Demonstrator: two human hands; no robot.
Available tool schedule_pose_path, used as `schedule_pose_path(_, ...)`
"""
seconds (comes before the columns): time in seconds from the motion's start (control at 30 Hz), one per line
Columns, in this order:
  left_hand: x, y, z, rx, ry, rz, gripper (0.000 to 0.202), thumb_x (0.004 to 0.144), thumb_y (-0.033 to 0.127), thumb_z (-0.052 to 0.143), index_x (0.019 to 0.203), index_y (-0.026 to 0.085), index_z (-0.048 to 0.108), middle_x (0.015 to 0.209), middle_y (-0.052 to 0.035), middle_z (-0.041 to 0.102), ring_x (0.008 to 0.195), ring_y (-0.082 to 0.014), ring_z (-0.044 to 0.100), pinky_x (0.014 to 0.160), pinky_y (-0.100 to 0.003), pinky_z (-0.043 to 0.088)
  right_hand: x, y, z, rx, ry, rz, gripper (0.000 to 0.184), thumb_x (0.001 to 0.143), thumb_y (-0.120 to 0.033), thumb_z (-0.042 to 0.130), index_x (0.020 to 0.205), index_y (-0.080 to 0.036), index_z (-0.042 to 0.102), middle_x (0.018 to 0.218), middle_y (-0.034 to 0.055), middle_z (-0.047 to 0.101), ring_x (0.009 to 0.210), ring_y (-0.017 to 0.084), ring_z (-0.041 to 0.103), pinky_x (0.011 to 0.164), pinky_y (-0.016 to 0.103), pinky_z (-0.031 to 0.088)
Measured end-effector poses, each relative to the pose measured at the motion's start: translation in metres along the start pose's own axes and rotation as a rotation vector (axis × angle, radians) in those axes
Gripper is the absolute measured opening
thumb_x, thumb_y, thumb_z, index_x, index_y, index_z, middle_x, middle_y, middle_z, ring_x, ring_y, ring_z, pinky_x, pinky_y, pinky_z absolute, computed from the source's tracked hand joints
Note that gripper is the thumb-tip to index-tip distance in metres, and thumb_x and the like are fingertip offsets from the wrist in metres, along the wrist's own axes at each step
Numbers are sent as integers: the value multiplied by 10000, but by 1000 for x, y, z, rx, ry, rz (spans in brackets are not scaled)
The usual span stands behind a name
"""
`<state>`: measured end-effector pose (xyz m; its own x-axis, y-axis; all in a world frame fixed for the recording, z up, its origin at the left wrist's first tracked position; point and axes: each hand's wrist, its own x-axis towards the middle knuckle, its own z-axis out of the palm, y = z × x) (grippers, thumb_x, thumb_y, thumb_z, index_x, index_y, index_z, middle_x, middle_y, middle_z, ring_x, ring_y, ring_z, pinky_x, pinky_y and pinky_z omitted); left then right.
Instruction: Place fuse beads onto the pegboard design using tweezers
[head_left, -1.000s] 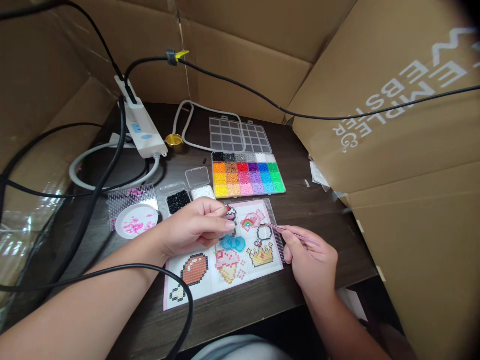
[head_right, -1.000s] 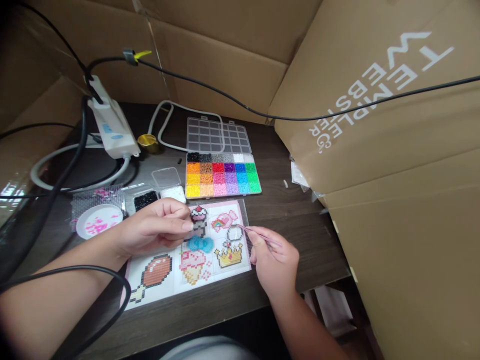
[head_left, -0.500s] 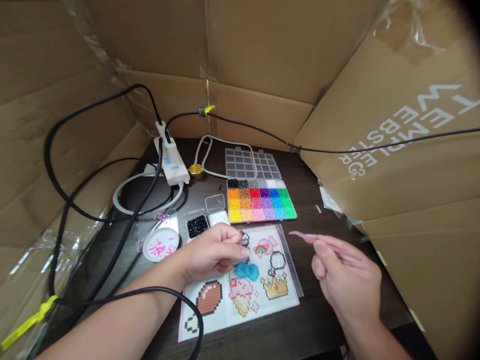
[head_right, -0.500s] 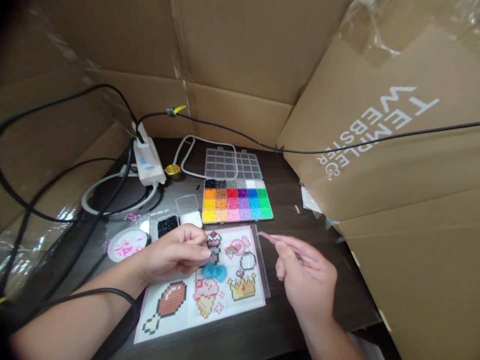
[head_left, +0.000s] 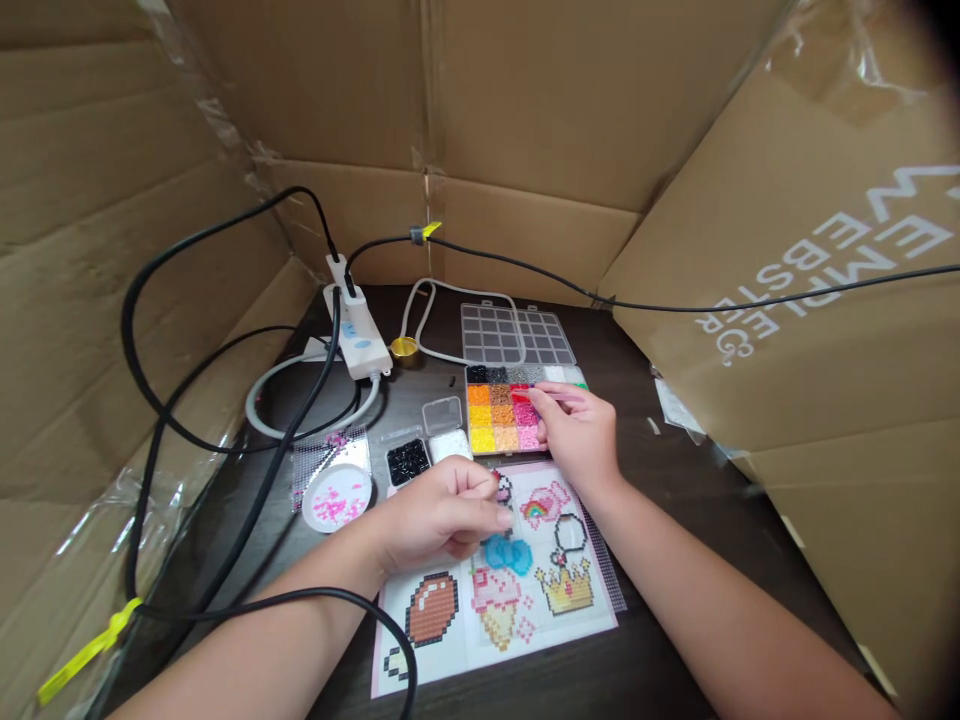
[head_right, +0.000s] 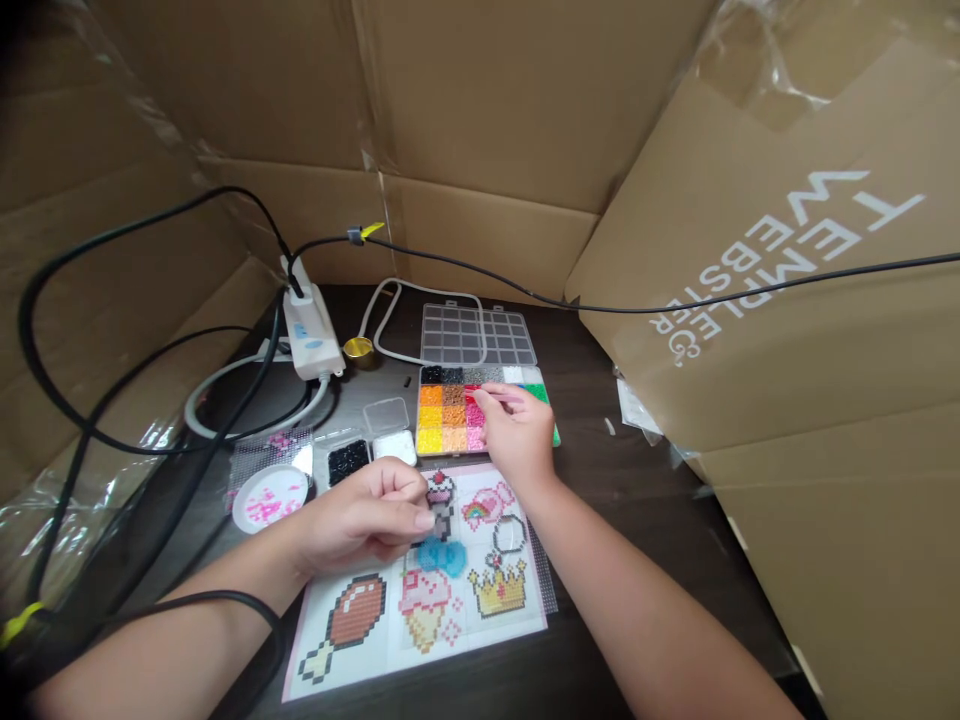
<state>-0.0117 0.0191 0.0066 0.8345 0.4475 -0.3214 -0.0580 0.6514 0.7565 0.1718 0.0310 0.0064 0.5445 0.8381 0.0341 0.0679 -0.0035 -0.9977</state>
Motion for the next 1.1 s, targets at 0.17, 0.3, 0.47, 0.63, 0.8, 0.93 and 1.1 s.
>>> schedule_pose_path(0.17, 1, 0, 1, -1, 2, 1, 678, 688, 321, 863, 542, 197, 213, 424, 121, 258, 370, -6, 211, 379, -182, 162, 1, 3, 3, -27, 1, -31, 283, 718, -384, 778, 851, -134, 766, 522, -5, 638, 473, 132, 575, 443, 252, 482)
schedule_pose_path(0.3, 2, 0, 0, -7, -5, -4, 673, 689, 305, 859, 540, 194, 212, 423, 116, 273, 369, -5, 228, 375, -170, 176, 2, 3, 5, -40, -3, -33, 270, 723, -369, 775, 851, -132, 764, 536, -2, 645, 498, 135, 591, 457, 249, 477)
schedule_pose_path(0.47, 2, 0, -2, -3, -16, -13, 668, 696, 299, 852, 543, 195, 210, 424, 112, 278, 366, -6, 231, 376, -171, 177, 3, 5, 6, -27, -6, -27, 267, 718, -367, 777, 843, -132, 758, 546, 0, 646, 495, 133, 581, 453, 249, 465)
schedule_pose_path(0.63, 1, 0, -1, 9, 4, -15, 665, 692, 289, 855, 549, 196, 213, 435, 116, 263, 371, -9, 233, 379, -175, 179, 4, 5, 7, -3, 6, -13, 248, 711, -348, 785, 834, -135, 755, 544, -9, 637, 489, 126, 571, 463, 251, 472)
schedule_pose_path(0.8, 2, -1, -1, -1, -6, -20, 671, 687, 285, 857, 548, 196, 207, 449, 116, 259, 379, -8, 219, 383, -178, 168, 4, 7, 7, -3, -3, -18, 249, 709, -346, 785, 836, -135, 755, 553, -1, 650, 521, 143, 607, 488, 262, 497)
schedule_pose_path(0.93, 2, 0, -1, -4, -6, -18, 662, 694, 290, 851, 546, 197, 213, 442, 113, 268, 377, -11, 223, 381, -178, 171, 5, 7, 7, 4, 5, -19, 230, 700, -335, 785, 818, -140, 755, 571, 6, 666, 530, 146, 618, 485, 258, 498)
schedule_pose_path(1.1, 1, 0, 0, 1, 2, -11, 645, 706, 282, 840, 548, 197, 221, 442, 113, 272, 380, -12, 222, 381, -177, 175, 6, 5, 8, 18, 14, -6, 209, 698, -316, 781, 807, -139, 755, 558, -4, 664, 439, 115, 553, 419, 247, 457)
